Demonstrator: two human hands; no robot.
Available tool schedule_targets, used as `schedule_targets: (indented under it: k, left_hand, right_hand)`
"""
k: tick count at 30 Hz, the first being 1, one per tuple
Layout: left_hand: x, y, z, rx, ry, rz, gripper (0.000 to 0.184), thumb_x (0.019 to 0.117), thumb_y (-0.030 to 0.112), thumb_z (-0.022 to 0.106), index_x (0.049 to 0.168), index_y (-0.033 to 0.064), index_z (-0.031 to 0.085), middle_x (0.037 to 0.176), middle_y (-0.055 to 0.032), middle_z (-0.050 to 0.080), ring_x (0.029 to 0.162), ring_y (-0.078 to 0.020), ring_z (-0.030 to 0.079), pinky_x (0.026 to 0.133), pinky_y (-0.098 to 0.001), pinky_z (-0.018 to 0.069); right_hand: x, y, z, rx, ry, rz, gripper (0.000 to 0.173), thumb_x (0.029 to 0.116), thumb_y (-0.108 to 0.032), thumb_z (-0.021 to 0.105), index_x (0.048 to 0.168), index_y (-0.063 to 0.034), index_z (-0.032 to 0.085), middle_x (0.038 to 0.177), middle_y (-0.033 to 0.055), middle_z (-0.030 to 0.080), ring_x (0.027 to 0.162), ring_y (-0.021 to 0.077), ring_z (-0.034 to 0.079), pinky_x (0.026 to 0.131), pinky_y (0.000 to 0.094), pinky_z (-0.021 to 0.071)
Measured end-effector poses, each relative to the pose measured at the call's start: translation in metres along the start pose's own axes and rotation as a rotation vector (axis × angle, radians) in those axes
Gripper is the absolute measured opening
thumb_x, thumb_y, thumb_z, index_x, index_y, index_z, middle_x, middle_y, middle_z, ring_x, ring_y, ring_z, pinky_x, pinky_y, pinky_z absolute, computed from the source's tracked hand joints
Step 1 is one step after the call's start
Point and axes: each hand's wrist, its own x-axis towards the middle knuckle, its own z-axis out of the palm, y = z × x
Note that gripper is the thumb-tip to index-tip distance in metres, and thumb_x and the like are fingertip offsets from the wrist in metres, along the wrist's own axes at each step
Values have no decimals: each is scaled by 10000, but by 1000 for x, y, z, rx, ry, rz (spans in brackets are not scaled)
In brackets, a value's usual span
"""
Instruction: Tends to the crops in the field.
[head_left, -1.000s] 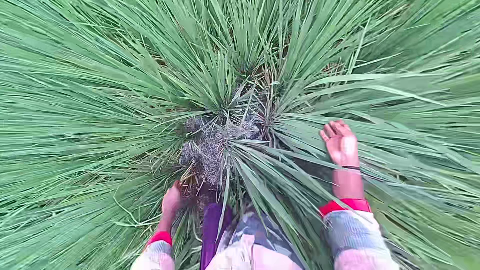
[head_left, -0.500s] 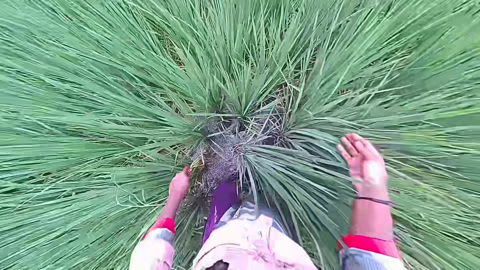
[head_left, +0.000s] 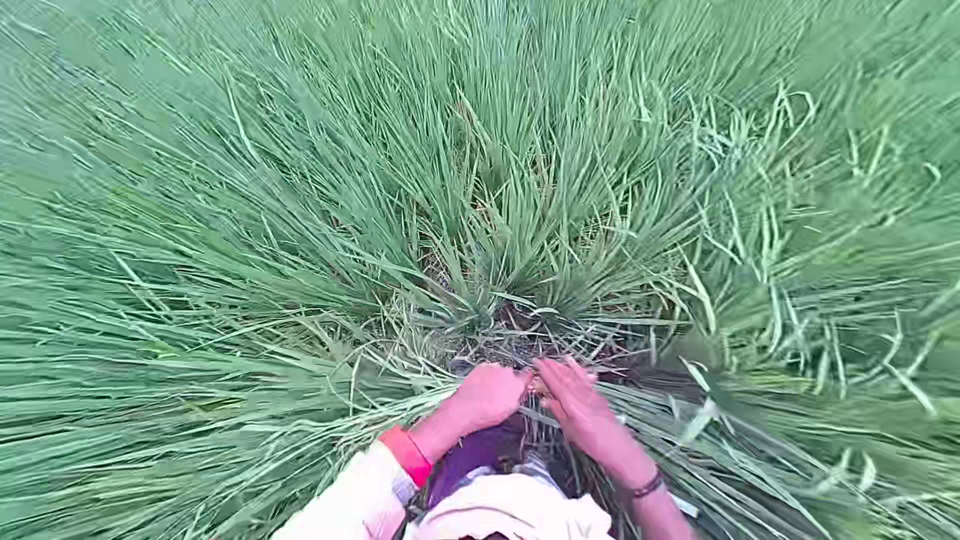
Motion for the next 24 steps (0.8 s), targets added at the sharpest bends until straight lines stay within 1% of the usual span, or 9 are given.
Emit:
schedule_targets:
  k: [1,3,6,9,12,15,18,21,24]
  left_hand:
    - [-7,2,-9,12,10,35,382,1111,209,390,1398,0,532,1175,-290,665,1155,-481,627,968,-641,474]
    - [-16,1,-20,4,42,85,350,1098,187,425,1342,-19,568,1162,-280,670,1143,-472,631,962,-637,471]
    - [-20,-5,-28,-2,87,159,333,1085,172,457,1310,-34,592,1164,-285,668,1139,-472,629,950,-646,463]
    - [-26,-1,-41,37,119,197,301,1061,128,499,1277,-43,621,1151,-284,676,1139,-466,631,948,-640,465]
    - [-29,-1,-45,41,213,236,289,1042,122,535,1253,-40,649,1188,-276,673,1144,-457,634,945,-640,467]
    - [-29,1,-50,56,265,218,299,1026,105,565,1273,-40,648,1316,-272,615,1204,-464,598,953,-646,476]
    - [-39,4,-63,104,272,216,438,1020,140,586,1431,-6,545,1460,-257,529,1344,-462,502,1030,-644,439]
    - [-78,23,-89,160,320,257,474,1061,228,537,1486,25,481,1450,-246,535,1367,-437,485,1074,-614,404]
    - [-133,47,-109,171,508,384,418,1084,230,480,1425,-1,551,1341,-244,624,1260,-425,594,996,-595,476]
  right_hand:
    - [6,-9,-1,-14,-28,-2,389,992,-22,567,1373,52,594,1293,251,664,1264,405,612,1184,572,335]
    - [11,-22,-7,-4,-50,28,348,1016,13,510,1345,76,603,1247,275,675,1201,446,636,1079,589,436]
    - [13,-23,-12,22,-48,29,345,986,-22,583,1305,111,595,1215,310,653,1181,483,620,1034,637,439]
    - [14,-27,-19,33,-35,20,504,928,-95,707,1340,146,545,1254,346,627,1205,512,598,1051,663,411]
    - [14,-41,-22,-26,61,61,361,970,0,574,1288,170,566,1229,376,623,1178,532,612,1019,669,437]
    - [17,-48,-26,-61,111,106,378,985,2,529,1334,144,558,1288,368,606,1212,524,600,1036,662,432]
    - [21,-46,-30,-80,176,158,382,997,14,519,1362,118,558,1310,350,606,1232,508,596,1051,653,433]
    - [12,-33,-39,-78,240,273,361,1023,-15,504,1354,113,567,1302,342,615,1229,499,600,1055,647,431]
    - [-8,-12,-49,-39,324,364,352,1022,-10,502,1338,131,569,1288,358,613,1219,519,597,1042,666,427]
